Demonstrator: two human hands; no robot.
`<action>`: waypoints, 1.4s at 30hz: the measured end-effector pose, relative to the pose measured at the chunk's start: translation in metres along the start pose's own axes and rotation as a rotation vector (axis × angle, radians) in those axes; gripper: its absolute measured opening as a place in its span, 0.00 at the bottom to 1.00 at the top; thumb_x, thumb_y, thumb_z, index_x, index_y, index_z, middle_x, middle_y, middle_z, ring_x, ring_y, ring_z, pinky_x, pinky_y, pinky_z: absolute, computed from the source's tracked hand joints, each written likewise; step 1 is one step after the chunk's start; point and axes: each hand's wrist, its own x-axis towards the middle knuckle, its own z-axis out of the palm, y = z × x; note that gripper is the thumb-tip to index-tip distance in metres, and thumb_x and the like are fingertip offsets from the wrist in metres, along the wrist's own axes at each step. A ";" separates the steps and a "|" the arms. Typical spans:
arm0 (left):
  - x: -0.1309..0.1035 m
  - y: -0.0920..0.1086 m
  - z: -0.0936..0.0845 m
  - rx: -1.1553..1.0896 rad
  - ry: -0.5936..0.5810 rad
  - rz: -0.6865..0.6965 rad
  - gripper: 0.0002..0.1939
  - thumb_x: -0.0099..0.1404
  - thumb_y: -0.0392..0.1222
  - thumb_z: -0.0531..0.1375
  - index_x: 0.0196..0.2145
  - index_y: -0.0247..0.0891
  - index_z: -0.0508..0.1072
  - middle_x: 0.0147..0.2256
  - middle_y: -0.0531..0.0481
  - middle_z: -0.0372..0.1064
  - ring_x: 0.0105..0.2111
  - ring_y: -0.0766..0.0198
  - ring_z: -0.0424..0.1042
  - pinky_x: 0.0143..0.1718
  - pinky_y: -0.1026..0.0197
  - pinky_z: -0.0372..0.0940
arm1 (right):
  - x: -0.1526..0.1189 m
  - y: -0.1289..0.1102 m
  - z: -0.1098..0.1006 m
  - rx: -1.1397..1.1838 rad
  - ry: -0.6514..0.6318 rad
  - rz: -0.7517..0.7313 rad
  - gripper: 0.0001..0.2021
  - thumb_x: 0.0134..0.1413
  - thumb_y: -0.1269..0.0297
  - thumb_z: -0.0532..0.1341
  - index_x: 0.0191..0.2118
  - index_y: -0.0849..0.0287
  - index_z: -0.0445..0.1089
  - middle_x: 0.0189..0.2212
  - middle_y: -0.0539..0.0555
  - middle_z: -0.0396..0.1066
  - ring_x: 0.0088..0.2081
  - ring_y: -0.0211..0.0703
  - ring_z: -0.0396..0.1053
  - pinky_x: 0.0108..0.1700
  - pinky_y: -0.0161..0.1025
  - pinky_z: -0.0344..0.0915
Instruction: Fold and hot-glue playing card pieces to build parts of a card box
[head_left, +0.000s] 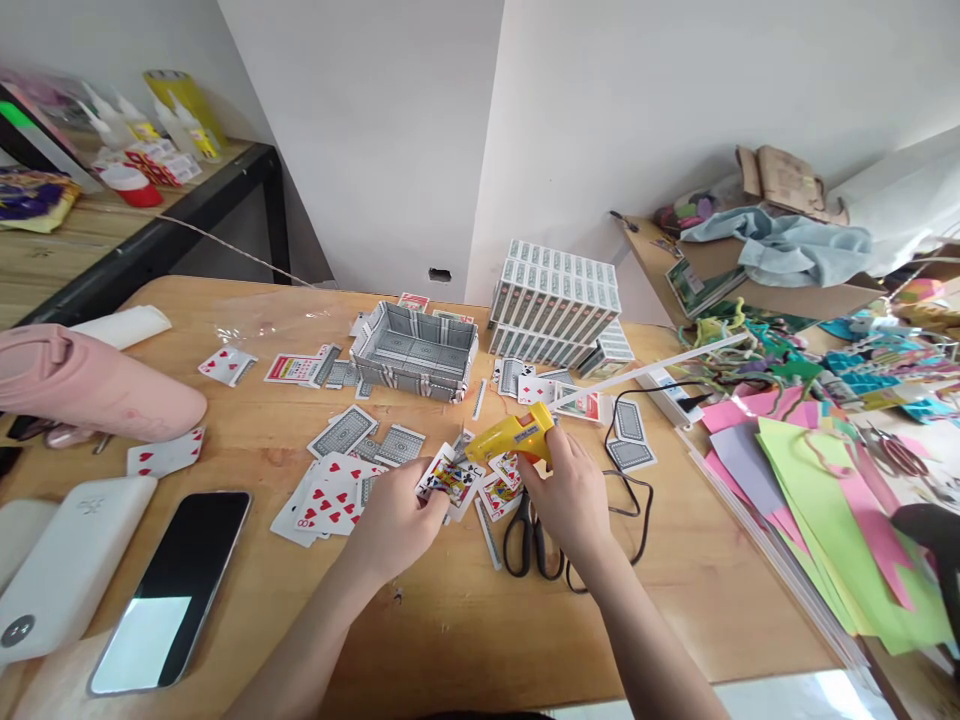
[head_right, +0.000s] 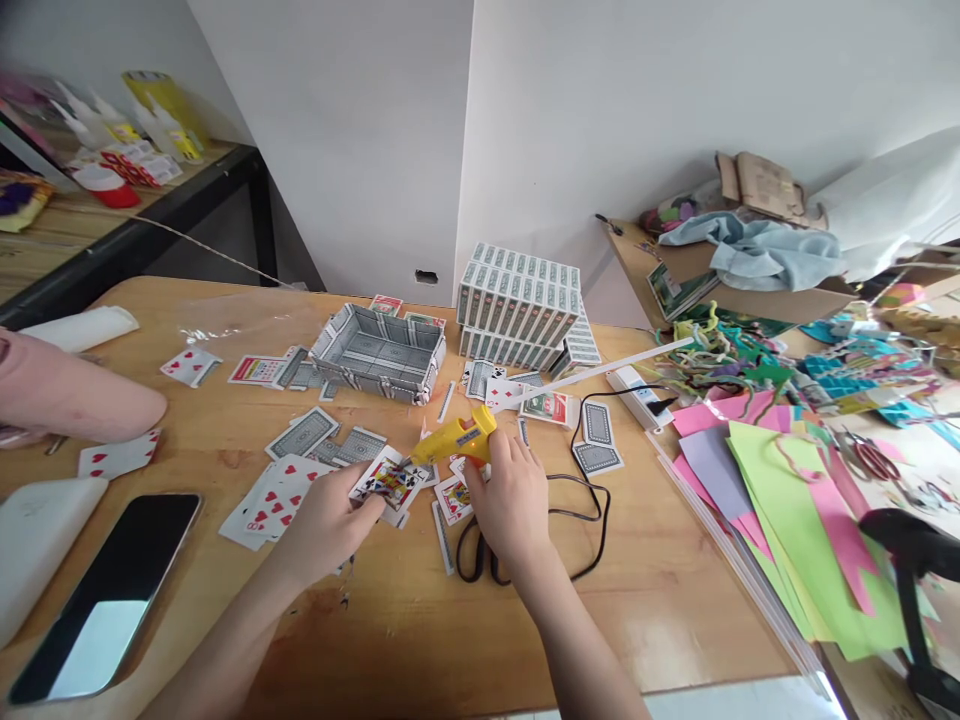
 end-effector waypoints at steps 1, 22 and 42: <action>0.000 -0.001 0.000 -0.003 0.000 0.014 0.08 0.53 0.36 0.49 0.24 0.37 0.67 0.20 0.53 0.64 0.20 0.65 0.58 0.21 0.65 0.52 | 0.000 0.001 0.000 0.002 -0.004 -0.003 0.05 0.52 0.63 0.53 0.29 0.56 0.56 0.24 0.52 0.65 0.28 0.45 0.63 0.29 0.36 0.55; -0.004 -0.012 -0.001 -0.086 0.003 0.000 0.13 0.60 0.43 0.50 0.33 0.35 0.71 0.20 0.54 0.65 0.19 0.67 0.58 0.20 0.66 0.51 | -0.002 0.011 0.003 0.048 0.019 0.063 0.02 0.51 0.69 0.51 0.29 0.55 0.56 0.23 0.50 0.64 0.26 0.43 0.61 0.27 0.36 0.53; 0.000 -0.021 -0.002 -0.188 -0.001 0.029 0.19 0.60 0.44 0.51 0.44 0.36 0.74 0.36 0.46 0.75 0.33 0.59 0.72 0.31 0.63 0.65 | -0.012 0.051 0.018 -0.048 -0.003 0.419 0.11 0.49 0.55 0.55 0.32 0.57 0.61 0.27 0.55 0.65 0.31 0.49 0.64 0.33 0.39 0.58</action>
